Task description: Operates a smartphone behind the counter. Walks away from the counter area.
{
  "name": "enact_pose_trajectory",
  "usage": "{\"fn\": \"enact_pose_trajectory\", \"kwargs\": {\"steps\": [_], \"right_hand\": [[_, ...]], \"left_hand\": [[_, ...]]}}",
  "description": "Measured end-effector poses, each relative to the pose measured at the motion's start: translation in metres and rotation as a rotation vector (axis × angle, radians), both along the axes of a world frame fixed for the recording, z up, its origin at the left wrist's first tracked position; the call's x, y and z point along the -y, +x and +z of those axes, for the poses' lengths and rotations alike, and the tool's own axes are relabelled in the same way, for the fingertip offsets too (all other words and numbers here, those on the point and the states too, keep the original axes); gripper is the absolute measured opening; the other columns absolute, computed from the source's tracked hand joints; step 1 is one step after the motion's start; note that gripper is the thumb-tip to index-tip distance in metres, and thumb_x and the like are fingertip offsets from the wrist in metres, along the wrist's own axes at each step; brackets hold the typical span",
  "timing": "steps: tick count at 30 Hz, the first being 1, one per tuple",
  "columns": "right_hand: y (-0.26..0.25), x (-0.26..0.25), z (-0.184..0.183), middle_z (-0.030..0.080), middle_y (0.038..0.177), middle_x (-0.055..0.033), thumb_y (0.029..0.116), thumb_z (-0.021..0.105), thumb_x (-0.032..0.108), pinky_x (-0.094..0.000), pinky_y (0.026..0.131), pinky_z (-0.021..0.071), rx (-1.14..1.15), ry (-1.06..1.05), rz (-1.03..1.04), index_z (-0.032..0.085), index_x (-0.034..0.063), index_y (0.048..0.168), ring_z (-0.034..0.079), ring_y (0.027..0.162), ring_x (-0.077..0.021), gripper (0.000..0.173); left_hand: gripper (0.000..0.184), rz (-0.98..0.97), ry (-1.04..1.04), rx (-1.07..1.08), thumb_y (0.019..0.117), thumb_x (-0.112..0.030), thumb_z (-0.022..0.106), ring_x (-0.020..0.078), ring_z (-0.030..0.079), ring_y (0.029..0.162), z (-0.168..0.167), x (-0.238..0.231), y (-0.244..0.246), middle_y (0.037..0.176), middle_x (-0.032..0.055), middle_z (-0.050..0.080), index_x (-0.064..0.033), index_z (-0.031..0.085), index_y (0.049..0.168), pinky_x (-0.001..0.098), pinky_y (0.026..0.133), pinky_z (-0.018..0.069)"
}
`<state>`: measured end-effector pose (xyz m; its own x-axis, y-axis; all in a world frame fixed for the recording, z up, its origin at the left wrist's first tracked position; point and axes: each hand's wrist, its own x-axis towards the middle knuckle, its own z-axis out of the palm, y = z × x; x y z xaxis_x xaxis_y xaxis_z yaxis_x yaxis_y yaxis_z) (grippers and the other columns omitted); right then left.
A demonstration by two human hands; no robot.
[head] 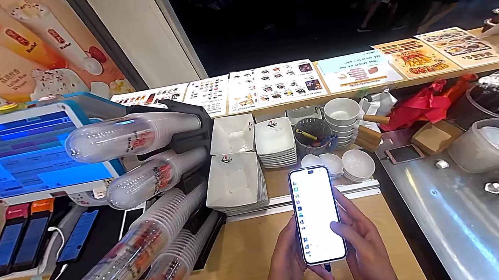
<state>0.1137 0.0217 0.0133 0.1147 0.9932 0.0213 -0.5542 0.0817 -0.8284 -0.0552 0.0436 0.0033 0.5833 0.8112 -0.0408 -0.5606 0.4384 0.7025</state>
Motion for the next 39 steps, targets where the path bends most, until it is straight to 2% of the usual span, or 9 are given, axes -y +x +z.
{"fn": "enact_pose_trajectory", "kwargs": {"steps": [3, 13, 17, 20, 22, 27, 29, 33, 39], "right_hand": [[0.001, -0.001, 0.0, 0.064, 0.134, -0.0246, 0.0936, 0.045, -0.01, -0.0428, 0.097, 0.0591, 0.014, -0.006, -0.005, 0.03, -0.0057, 0.157, 0.069, 0.115, -0.0298, 0.066], [-0.001, -0.002, -0.002, 0.068, 0.126, -0.0241, 0.0986, 0.047, -0.006, -0.0416, 0.092, 0.0615, -0.001, -0.019, -0.065, 0.037, -0.0069, 0.154, 0.073, 0.107, -0.0285, 0.056], [0.004, -0.002, -0.008, 0.062, 0.137, -0.0228, 0.0957, 0.048, -0.004, -0.0431, 0.1, 0.0574, -0.016, 0.064, 0.04, 0.027, -0.0065, 0.158, 0.068, 0.118, -0.0279, 0.066], [0.007, -0.002, -0.013, 0.055, 0.146, -0.024, 0.0894, 0.054, -0.005, -0.045, 0.105, 0.0541, 0.012, 0.101, 0.116, 0.019, -0.0051, 0.161, 0.063, 0.126, -0.0311, 0.079], [0.011, -0.001, -0.014, 0.051, 0.149, -0.0244, 0.0858, 0.061, -0.006, -0.0455, 0.106, 0.0537, 0.041, 0.137, 0.168, 0.013, -0.0045, 0.162, 0.061, 0.129, -0.0321, 0.09], [0.015, -0.002, -0.017, 0.043, 0.155, -0.0243, 0.0805, 0.067, -0.008, -0.0454, 0.11, 0.0517, 0.139, 0.222, 0.211, 0.004, -0.0051, 0.162, 0.055, 0.135, -0.0325, 0.103], [0.014, -0.003, -0.016, 0.04, 0.157, -0.0245, 0.0804, 0.068, -0.009, -0.0461, 0.111, 0.0511, 0.15, 0.224, 0.215, 0.002, -0.005, 0.162, 0.053, 0.137, -0.0336, 0.105], [0.011, -0.003, -0.015, 0.042, 0.156, -0.0247, 0.0803, 0.068, -0.011, -0.0449, 0.111, 0.052, 0.166, 0.198, 0.185, 0.004, -0.0058, 0.162, 0.054, 0.136, -0.0331, 0.104], [0.016, -0.002, -0.018, 0.041, 0.156, -0.0258, 0.0808, 0.07, -0.004, -0.0465, 0.11, 0.0511, 0.131, 0.224, 0.227, 0.001, -0.0051, 0.162, 0.054, 0.136, -0.0341, 0.106]], "left_hand": [[0.058, -0.011, -0.007, 0.003, 0.1066, -0.055, 0.036, 0.0295, 0.074, 0.1, 0.001, -0.001, 0.001, 0.126, 0.0175, 0.069, -0.0102, 0.051, 0.14, 0.0393, 0.062, 0.0638], [0.053, -0.016, -0.035, 0.015, 0.107, -0.05, 0.041, 0.0309, 0.074, 0.1, -0.001, -0.001, 0.002, 0.126, 0.0184, 0.069, -0.0104, 0.05, 0.14, 0.041, 0.063, 0.0639], [0.051, 0.018, -0.052, -0.004, 0.1068, -0.049, 0.042, 0.0294, 0.075, 0.095, 0.0, -0.001, 0.001, 0.123, 0.018, 0.07, -0.01, 0.053, 0.138, 0.0399, 0.062, 0.0638], [0.053, 0.03, -0.064, 0.004, 0.1066, -0.049, 0.043, 0.0314, 0.075, 0.096, -0.004, -0.001, 0.0, 0.123, 0.0198, 0.069, -0.0094, 0.051, 0.141, 0.0415, 0.062, 0.0638], [0.053, 0.02, -0.057, 0.006, 0.1062, -0.049, 0.044, 0.0321, 0.074, 0.099, -0.006, -0.001, -0.001, 0.126, 0.0198, 0.068, -0.0103, 0.049, 0.143, 0.0426, 0.062, 0.0641], [0.051, -0.021, -0.009, -0.007, 0.1074, -0.045, 0.044, 0.0324, 0.073, 0.105, -0.001, -0.004, -0.002, 0.129, 0.0179, 0.067, -0.011, 0.044, 0.146, 0.044, 0.067, 0.065], [0.05, -0.018, -0.004, -0.008, 0.1076, -0.043, 0.045, 0.0328, 0.072, 0.105, -0.001, -0.005, -0.002, 0.129, 0.0186, 0.066, -0.0105, 0.044, 0.146, 0.0438, 0.066, 0.065], [0.051, -0.007, -0.009, -0.019, 0.1076, -0.043, 0.044, 0.0329, 0.073, 0.104, -0.001, -0.004, 0.0, 0.128, 0.0188, 0.067, -0.0103, 0.041, 0.146, 0.0435, 0.065, 0.065], [0.051, -0.015, -0.013, 0.008, 0.1075, -0.043, 0.045, 0.0337, 0.072, 0.105, -0.003, -0.004, 0.0, 0.129, 0.02, 0.066, -0.0099, 0.043, 0.146, 0.0437, 0.065, 0.0649]]}}
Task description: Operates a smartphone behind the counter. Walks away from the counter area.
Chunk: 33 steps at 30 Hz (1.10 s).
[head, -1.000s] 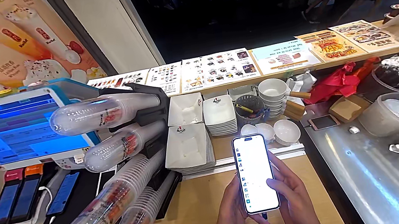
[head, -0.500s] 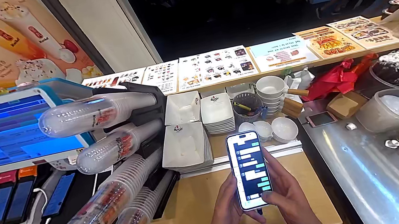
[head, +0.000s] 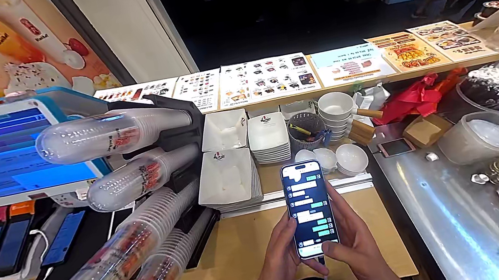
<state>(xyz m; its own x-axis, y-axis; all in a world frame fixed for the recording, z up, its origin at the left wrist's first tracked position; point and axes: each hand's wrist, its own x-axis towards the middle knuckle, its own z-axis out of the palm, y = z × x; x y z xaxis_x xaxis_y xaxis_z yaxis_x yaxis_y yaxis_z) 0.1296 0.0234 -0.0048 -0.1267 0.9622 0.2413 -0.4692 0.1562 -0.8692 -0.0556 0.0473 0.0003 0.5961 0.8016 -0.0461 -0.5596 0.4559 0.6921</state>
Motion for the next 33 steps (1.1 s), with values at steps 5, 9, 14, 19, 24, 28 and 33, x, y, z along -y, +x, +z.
{"fn": "enact_pose_trajectory", "kwargs": {"steps": [5, 9, 14, 19, 24, 28, 33], "right_hand": [[0.001, 0.001, 0.002, 0.046, 0.153, -0.0254, 0.0805, 0.069, -0.005, -0.046, 0.109, 0.0531, 0.069, -0.022, -0.043, 0.006, -0.006, 0.162, 0.057, 0.133, -0.0339, 0.103], [0.003, 0.001, 0.0, 0.047, 0.152, -0.0261, 0.083, 0.07, -0.003, -0.0463, 0.108, 0.0527, 0.011, -0.012, -0.008, 0.004, -0.0057, 0.161, 0.058, 0.132, -0.0342, 0.103], [0.008, 0.005, -0.002, 0.043, 0.154, -0.0266, 0.0806, 0.069, -0.005, -0.0473, 0.109, 0.0518, -0.068, -0.016, 0.017, 0.003, -0.0048, 0.162, 0.056, 0.134, -0.0347, 0.104], [0.009, 0.013, -0.002, 0.042, 0.154, -0.0267, 0.0778, 0.071, -0.006, -0.0479, 0.109, 0.0523, -0.004, 0.022, -0.054, -0.001, -0.0033, 0.162, 0.055, 0.135, -0.0354, 0.111], [0.009, 0.024, -0.005, 0.03, 0.163, -0.0204, 0.0731, 0.081, -0.002, -0.0436, 0.106, 0.0569, 0.208, 0.047, -0.229, -0.001, 0.0002, 0.163, 0.051, 0.139, -0.0308, 0.122], [0.017, 0.033, -0.005, 0.032, 0.162, -0.0182, 0.0693, 0.082, -0.002, -0.0412, 0.102, 0.0596, 0.261, 0.009, -0.308, -0.001, 0.0022, 0.163, 0.053, 0.137, -0.0277, 0.126], [0.024, 0.038, -0.007, 0.043, 0.152, -0.021, 0.067, 0.083, 0.002, -0.0402, 0.101, 0.0597, 0.221, -0.019, -0.395, 0.006, 0.0001, 0.16, 0.055, 0.134, -0.0287, 0.121]], "left_hand": [[0.051, -0.006, -0.005, 0.006, 0.1073, -0.043, 0.046, 0.0336, 0.072, 0.105, 0.001, 0.0, 0.002, 0.129, 0.0197, 0.066, -0.0098, 0.041, 0.146, 0.0435, 0.065, 0.0648], [0.05, -0.006, -0.012, -0.009, 0.1071, -0.043, 0.046, 0.0333, 0.073, 0.103, 0.003, 0.002, 0.002, 0.128, 0.0192, 0.067, -0.0103, 0.043, 0.145, 0.0434, 0.064, 0.0648], [0.053, -0.015, 0.004, -0.012, 0.1067, -0.045, 0.045, 0.0338, 0.073, 0.104, 0.003, 0.004, 0.006, 0.129, 0.0201, 0.066, -0.0099, 0.042, 0.146, 0.0433, 0.063, 0.0646], [0.054, 0.018, -0.024, -0.053, 0.106, -0.046, 0.045, 0.0338, 0.073, 0.101, 0.003, 0.007, 0.017, 0.127, 0.0211, 0.067, -0.0079, 0.046, 0.144, 0.0429, 0.061, 0.0643], [0.055, 0.096, 0.009, -0.207, 0.1057, -0.045, 0.042, 0.0261, 0.07, 0.111, -0.006, 0.007, 0.042, 0.125, 0.0168, 0.069, -0.0041, 0.048, 0.143, 0.042, 0.091, 0.0609], [0.055, 0.081, 0.023, -0.217, 0.1075, -0.048, 0.036, 0.0247, 0.069, 0.113, -0.004, 0.009, 0.057, 0.125, 0.0146, 0.069, -0.0052, 0.052, 0.139, 0.0419, 0.095, 0.059], [0.054, 0.064, 0.052, -0.215, 0.1104, -0.042, 0.025, 0.0239, 0.068, 0.116, -0.001, 0.008, 0.073, 0.127, 0.0144, 0.068, -0.0055, 0.048, 0.143, 0.0421, 0.097, 0.058]]}}
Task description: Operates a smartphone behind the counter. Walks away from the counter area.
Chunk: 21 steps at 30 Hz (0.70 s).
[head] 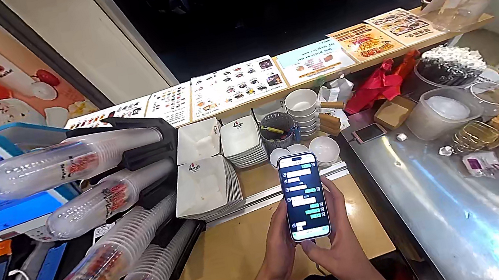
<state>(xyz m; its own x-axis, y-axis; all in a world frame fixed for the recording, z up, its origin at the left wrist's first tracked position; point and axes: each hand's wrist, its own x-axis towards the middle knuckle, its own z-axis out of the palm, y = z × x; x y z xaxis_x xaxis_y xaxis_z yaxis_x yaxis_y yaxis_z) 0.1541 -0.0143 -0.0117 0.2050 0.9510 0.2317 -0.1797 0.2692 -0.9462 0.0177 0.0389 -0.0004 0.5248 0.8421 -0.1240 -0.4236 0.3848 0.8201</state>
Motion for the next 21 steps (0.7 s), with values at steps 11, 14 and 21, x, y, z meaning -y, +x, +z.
{"fn": "enact_pose_trajectory", "kwargs": {"steps": [11, 14, 21], "right_hand": [[0.034, 0.001, -0.009, 0.044, 0.151, -0.0203, 0.0633, 0.084, 0.002, -0.0387, 0.097, 0.0615, -0.07, -0.016, -0.048, 0.009, -0.0008, 0.157, 0.056, 0.133, -0.027, 0.12], [0.044, 0.003, -0.012, 0.044, 0.15, -0.0211, 0.0628, 0.084, 0.001, -0.0388, 0.098, 0.061, -0.088, -0.01, -0.053, 0.009, -0.0019, 0.157, 0.056, 0.133, -0.0275, 0.121], [0.067, 0.003, -0.01, 0.05, 0.146, -0.0215, 0.0772, 0.076, 0.004, -0.0411, 0.097, 0.0612, -0.201, -0.04, -0.059, 0.013, -0.003, 0.155, 0.06, 0.128, -0.0291, 0.1]], "left_hand": [[0.057, 0.005, -0.054, -0.144, 0.1115, -0.039, 0.015, 0.0259, 0.068, 0.116, 0.006, -0.001, 0.042, 0.127, 0.0166, 0.068, -0.0049, 0.047, 0.143, 0.0437, 0.096, 0.0585], [0.057, -0.008, -0.05, -0.158, 0.1115, -0.04, 0.016, 0.0264, 0.068, 0.116, 0.006, 0.0, 0.053, 0.127, 0.017, 0.067, -0.005, 0.048, 0.143, 0.0433, 0.096, 0.0585], [0.057, -0.007, -0.083, -0.225, 0.111, -0.042, 0.017, 0.0268, 0.068, 0.115, 0.005, 0.008, 0.077, 0.127, 0.0168, 0.068, -0.0075, 0.048, 0.144, 0.0433, 0.093, 0.0591]]}}
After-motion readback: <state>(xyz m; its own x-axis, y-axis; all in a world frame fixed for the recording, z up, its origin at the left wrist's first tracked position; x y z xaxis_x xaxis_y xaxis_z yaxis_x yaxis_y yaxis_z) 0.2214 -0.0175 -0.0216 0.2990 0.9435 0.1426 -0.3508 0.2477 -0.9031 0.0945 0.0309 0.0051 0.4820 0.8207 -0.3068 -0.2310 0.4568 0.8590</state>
